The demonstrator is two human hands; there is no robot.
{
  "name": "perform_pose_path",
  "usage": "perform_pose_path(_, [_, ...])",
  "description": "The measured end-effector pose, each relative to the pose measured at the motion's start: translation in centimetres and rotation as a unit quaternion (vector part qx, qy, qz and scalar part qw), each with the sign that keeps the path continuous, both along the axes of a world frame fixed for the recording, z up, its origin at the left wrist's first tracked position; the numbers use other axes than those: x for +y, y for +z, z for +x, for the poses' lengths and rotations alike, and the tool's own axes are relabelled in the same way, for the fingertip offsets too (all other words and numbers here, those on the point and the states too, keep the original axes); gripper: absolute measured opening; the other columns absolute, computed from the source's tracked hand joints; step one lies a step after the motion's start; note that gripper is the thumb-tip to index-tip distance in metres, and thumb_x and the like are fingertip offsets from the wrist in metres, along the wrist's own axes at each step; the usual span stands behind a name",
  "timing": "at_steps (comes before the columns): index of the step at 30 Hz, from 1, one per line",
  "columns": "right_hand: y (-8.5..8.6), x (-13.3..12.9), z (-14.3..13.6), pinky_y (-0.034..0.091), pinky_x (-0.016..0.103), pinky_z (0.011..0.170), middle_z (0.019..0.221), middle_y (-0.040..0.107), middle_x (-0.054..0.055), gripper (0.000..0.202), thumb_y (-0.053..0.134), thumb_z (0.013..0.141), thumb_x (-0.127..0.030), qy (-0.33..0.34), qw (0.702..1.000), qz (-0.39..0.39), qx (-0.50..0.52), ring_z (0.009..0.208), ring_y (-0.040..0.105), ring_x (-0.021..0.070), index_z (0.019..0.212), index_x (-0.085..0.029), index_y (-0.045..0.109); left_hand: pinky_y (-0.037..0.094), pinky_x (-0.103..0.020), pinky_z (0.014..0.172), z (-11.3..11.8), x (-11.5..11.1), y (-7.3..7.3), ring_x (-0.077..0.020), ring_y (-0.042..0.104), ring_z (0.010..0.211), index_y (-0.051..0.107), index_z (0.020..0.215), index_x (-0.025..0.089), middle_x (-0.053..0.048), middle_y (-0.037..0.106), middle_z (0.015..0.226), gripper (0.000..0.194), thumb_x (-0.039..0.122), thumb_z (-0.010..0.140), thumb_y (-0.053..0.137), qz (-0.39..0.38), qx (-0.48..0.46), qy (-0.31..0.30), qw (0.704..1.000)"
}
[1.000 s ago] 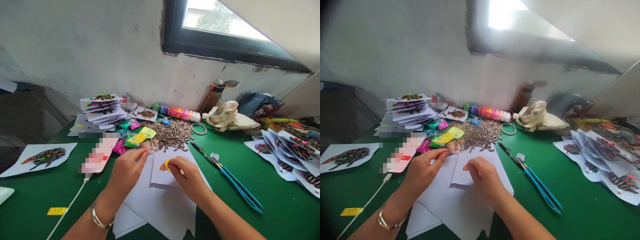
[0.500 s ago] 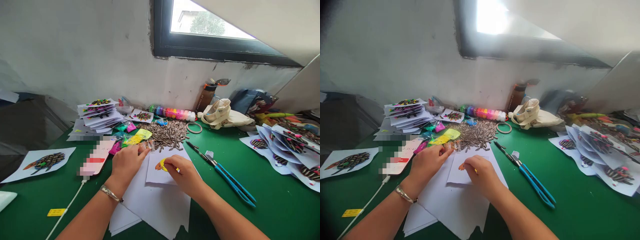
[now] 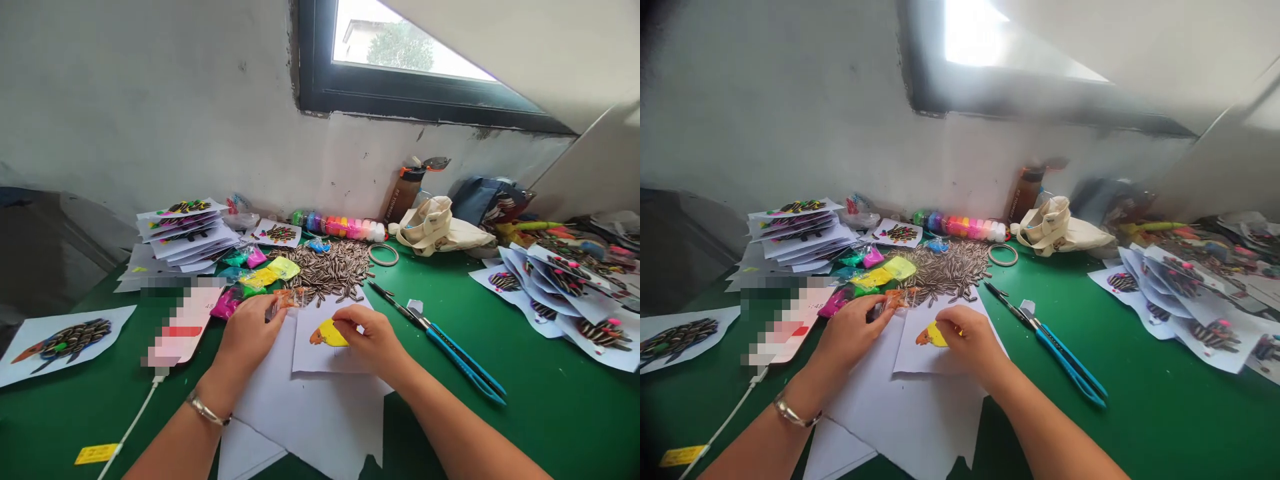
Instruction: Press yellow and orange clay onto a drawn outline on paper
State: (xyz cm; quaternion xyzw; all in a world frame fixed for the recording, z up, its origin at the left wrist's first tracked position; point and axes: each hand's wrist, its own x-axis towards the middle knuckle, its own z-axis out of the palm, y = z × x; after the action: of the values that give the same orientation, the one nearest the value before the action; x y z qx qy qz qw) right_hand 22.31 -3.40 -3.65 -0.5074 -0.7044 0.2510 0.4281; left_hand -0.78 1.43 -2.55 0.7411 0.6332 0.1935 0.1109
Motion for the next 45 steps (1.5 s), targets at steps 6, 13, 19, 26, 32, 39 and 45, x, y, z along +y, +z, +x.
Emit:
perform_pose_path(6, [2.0, 1.3, -2.5, 0.05, 0.026, 0.065, 0.078, 0.067, 0.002, 0.019, 0.055, 0.087, -0.014, 0.036, 0.999, -0.006, -0.002, 0.072, 0.061, 0.0145, 0.086, -0.021, 0.072, 0.051, -0.036, 0.09, 0.2, -0.5, 0.8, -0.0271, 0.068, 0.103, 0.072, 0.109, 0.02, -0.006, 0.075, 0.114, 0.044, 0.051, 0.083, 0.054, -0.053, -0.185, 0.003, 0.981])
perform_pose_path(13, [1.9, 3.1, -6.4, 0.049, 0.021, 0.049, 0.077, 0.066, 0.001, 0.019, 0.056, 0.085, -0.017, 0.014, 0.994, -0.027, 0.107, 0.065, 0.06, 0.0135, 0.088, -0.022, 0.074, 0.052, -0.035, 0.076, 0.9, -0.8, 1.0, -0.0266, 0.069, 0.089, 0.071, 0.092, 0.02, -0.007, 0.077, 0.096, 0.038, 0.051, 0.076, 0.057, -0.111, -0.314, -0.016, 0.943])
perform_pose_path(19, [0.3, 3.4, -7.5, 0.05, 0.026, 0.065, 0.082, 0.073, 0.001, 0.021, 0.055, 0.087, -0.014, 0.03, 0.996, 0.017, 0.081, 0.071, 0.063, 0.0146, 0.091, -0.023, 0.074, 0.049, -0.035, 0.071, 0.9, -1.0, 1.1, -0.0265, 0.068, 0.081, 0.071, 0.087, 0.018, -0.007, 0.076, 0.087, 0.036, 0.047, 0.074, 0.054, -0.115, -0.295, 0.002, 0.948])
perform_pose_path(26, [-0.5, 3.0, -7.3, 0.043, 0.027, 0.066, 0.08, 0.069, 0.004, 0.021, 0.051, 0.091, -0.013, 0.033, 0.988, 0.114, -0.097, 0.073, 0.06, 0.0168, 0.089, -0.02, 0.071, 0.051, -0.036, 0.074, 0.9, -1.0, 1.0, -0.0263, 0.07, 0.083, 0.072, 0.083, 0.019, -0.008, 0.077, 0.088, 0.033, 0.043, 0.075, 0.051, -0.098, -0.298, 0.024, 0.949])
perform_pose_path(32, [0.2, 2.5, -7.6, 0.042, 0.03, 0.07, 0.075, 0.066, 0.005, 0.026, 0.047, 0.1, -0.019, 0.011, 0.96, 0.196, -0.201, 0.071, 0.051, 0.0178, 0.087, -0.019, 0.07, 0.052, -0.036, 0.076, 0.8, -0.9, 0.8, -0.0258, 0.07, 0.083, 0.072, 0.08, 0.02, -0.008, 0.077, 0.088, 0.03, 0.041, 0.074, 0.05, -0.079, -0.291, 0.016, 0.953])
perform_pose_path(39, [0.6, 2.5, -7.6, 0.043, 0.03, 0.072, 0.078, 0.066, 0.006, 0.026, 0.048, 0.098, -0.014, 0.027, 0.968, 0.175, -0.177, 0.077, 0.05, 0.0194, 0.084, -0.019, 0.07, 0.053, -0.036, 0.075, 0.6, -0.7, 0.8, -0.026, 0.07, 0.081, 0.072, 0.078, 0.02, -0.008, 0.078, 0.086, 0.028, 0.039, 0.072, 0.053, -0.066, -0.29, 0.031, 0.954])
perform_pose_path(45, [0.2, 2.7, -7.8, 0.044, 0.029, 0.071, 0.082, 0.063, 0.006, 0.018, 0.055, 0.092, -0.012, 0.011, 0.99, 0.102, -0.101, 0.081, 0.055, 0.0191, 0.086, -0.019, 0.07, 0.053, -0.036, 0.073, 0.8, -0.9, 1.3, -0.0265, 0.071, 0.081, 0.073, 0.079, 0.02, -0.007, 0.078, 0.085, 0.029, 0.042, 0.073, 0.055, -0.07, -0.299, 0.023, 0.951])
